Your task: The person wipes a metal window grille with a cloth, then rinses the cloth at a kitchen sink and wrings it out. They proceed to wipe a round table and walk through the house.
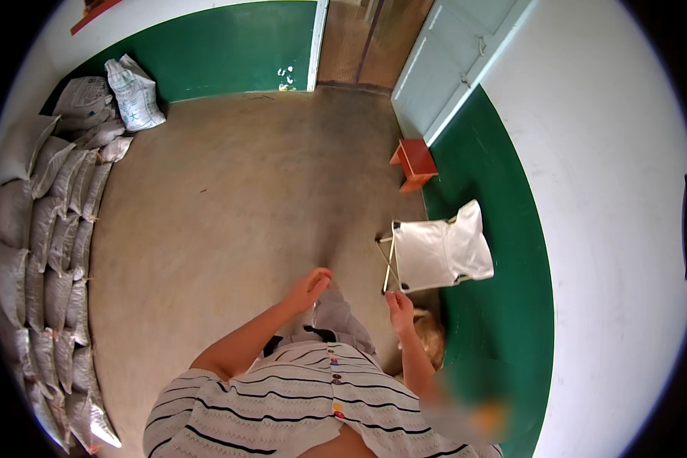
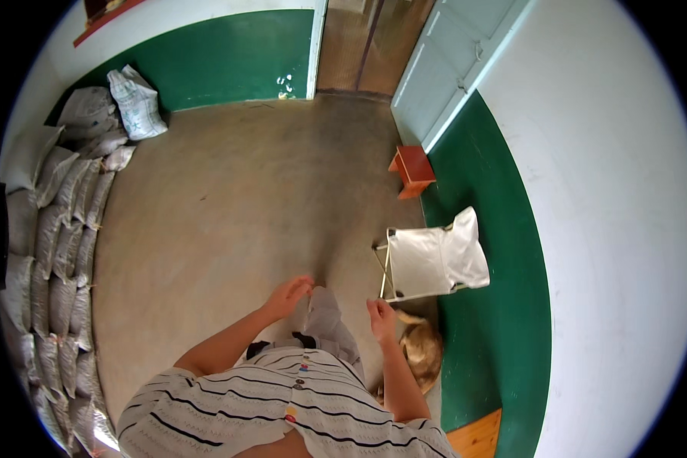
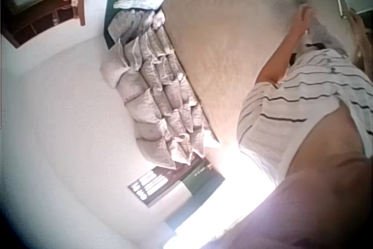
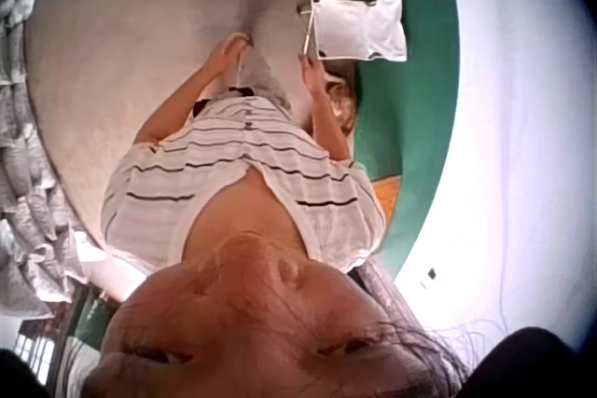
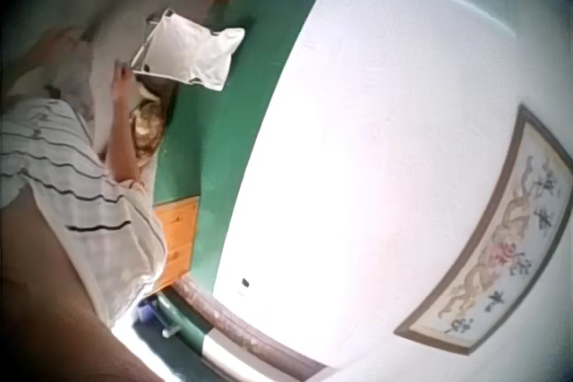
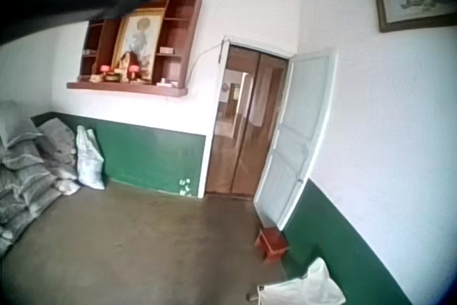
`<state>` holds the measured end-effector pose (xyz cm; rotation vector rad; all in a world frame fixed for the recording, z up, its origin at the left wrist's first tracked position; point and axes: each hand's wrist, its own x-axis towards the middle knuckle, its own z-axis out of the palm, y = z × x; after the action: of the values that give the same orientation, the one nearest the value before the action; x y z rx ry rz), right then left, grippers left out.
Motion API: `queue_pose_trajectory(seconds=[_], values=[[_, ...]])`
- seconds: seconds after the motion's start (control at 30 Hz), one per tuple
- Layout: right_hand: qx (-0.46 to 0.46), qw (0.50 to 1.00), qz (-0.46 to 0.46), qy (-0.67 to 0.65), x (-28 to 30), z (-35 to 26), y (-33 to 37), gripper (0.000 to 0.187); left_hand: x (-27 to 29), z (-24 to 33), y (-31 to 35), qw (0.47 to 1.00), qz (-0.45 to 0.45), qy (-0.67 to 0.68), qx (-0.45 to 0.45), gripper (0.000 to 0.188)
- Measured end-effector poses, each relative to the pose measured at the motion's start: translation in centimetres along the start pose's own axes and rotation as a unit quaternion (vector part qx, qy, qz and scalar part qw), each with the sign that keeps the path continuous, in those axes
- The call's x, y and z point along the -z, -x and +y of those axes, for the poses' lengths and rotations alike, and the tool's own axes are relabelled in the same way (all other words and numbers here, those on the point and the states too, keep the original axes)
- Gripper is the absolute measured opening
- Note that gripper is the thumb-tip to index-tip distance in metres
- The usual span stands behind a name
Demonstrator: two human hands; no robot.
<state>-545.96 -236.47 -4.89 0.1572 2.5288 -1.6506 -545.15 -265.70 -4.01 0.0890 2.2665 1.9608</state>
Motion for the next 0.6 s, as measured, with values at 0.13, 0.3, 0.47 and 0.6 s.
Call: queue_pose_trajectory(seconds=[0.13,0.3,0.47,0.6], values=[[0.080,0.995,0.000,0.067,-2.5,-1.1,-15.7,0.045,4.3,-1.4,-12.1,0.982,0.121,-0.135,0.045,0.034],[0.069,0.980,-0.078,0.168,-4.6,-12.7,-35.6,0.058,11.3,-1.6,-27.2,0.953,0.246,-0.124,0.127,0.056],[0.076,0.985,-0.089,0.125,-8.6,-16.5,-55.0,0.053,19.8,-5.3,-42.2,0.882,0.350,-0.188,0.255,0.063],[0.149,0.989,-0.006,0.024,-9.2,-18.1,-69.4,0.036,23.8,-9.1,-58.4,0.883,0.421,-0.146,0.146,0.042]])
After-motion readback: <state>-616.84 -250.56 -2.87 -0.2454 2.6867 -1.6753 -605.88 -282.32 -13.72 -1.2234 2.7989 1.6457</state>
